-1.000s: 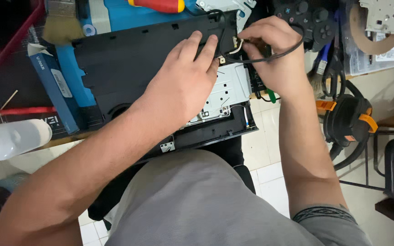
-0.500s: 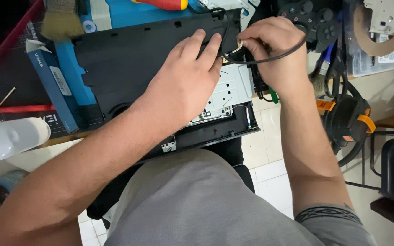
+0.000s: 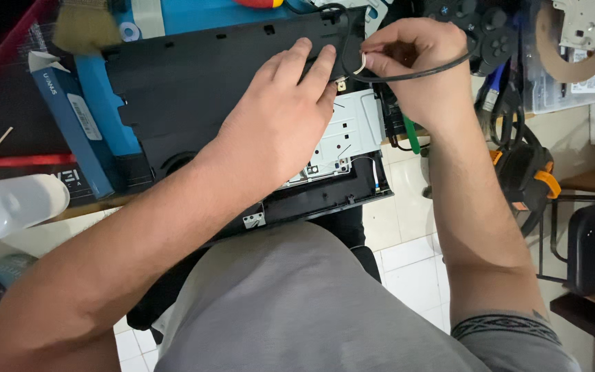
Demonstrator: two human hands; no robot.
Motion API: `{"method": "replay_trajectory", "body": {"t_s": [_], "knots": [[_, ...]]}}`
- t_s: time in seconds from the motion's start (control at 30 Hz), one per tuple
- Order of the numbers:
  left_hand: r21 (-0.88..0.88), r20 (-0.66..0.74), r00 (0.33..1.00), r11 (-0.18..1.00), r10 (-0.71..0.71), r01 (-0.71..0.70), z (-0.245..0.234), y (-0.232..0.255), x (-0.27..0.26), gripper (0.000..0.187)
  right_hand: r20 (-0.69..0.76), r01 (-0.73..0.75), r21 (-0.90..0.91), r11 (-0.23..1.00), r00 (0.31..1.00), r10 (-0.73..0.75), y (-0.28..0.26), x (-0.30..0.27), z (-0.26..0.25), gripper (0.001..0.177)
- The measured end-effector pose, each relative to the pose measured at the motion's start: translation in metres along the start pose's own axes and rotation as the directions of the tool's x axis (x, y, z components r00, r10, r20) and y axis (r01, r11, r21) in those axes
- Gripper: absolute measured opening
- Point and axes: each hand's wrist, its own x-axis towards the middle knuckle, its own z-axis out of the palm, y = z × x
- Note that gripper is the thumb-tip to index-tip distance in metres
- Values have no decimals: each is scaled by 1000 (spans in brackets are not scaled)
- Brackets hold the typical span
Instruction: The person works on the internal components of a disassembled electronic device, connecting and disconnecting cables and small connectors. They handle wires and a small red component while the device remains open on a cluttered workbench.
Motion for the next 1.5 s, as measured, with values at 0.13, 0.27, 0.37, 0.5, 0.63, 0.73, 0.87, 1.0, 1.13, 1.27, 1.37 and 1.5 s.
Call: {"method": "replay_trajectory", "body": {"t_s": [0.13,0.27,0.37,0.5,0.63,0.73,0.87,1.0,1.13,1.27,1.37,1.5], "knots": [[-33,-28,1000,999,-4,3,1,0,1,49,-3,9,28,1000,1000,-9,10,-2,2,10],[3,-14,1000,1000,-3,3,1,-1,1,50,7,-26,6,1000,1000,25,12,-2,3,6],[2,-3,1000,1000,-4,4,2,-1,1,51,34,-53,27,998,998,52,9,1,1,4],[-57,-11,999,998,-32,31,6,0,3,49,54,100,-41,994,994,-98,17,4,-5,7],[-8,59,998,999,-32,32,4,0,2,58,104,190,-218,957,980,-171,-8,2,-12,6],[-17,37,999,1000,-18,19,1,1,0,55,161,328,-424,844,945,-286,-12,1,-14,10],[-57,46,999,998,-28,31,6,0,3,57,182,358,-455,815,934,-308,-9,7,-15,13],[-26,66,997,999,-27,28,3,0,2,63,170,284,-402,870,957,-234,-9,10,-14,10],[-78,22,999,997,-26,28,0,-2,1,57,203,285,-384,878,954,-221,-6,15,-19,7],[-111,-43,999,994,-29,24,1,-6,3,48,189,283,-368,886,955,-227,5,14,-17,9],[-212,-7,1000,977,-17,16,-4,-11,3,51,133,221,-231,947,972,-194,7,5,-12,9],[-503,49,998,863,-30,51,-47,-22,-15,45,96,164,-105,981,983,-155,-9,-17,-9,22]]}}
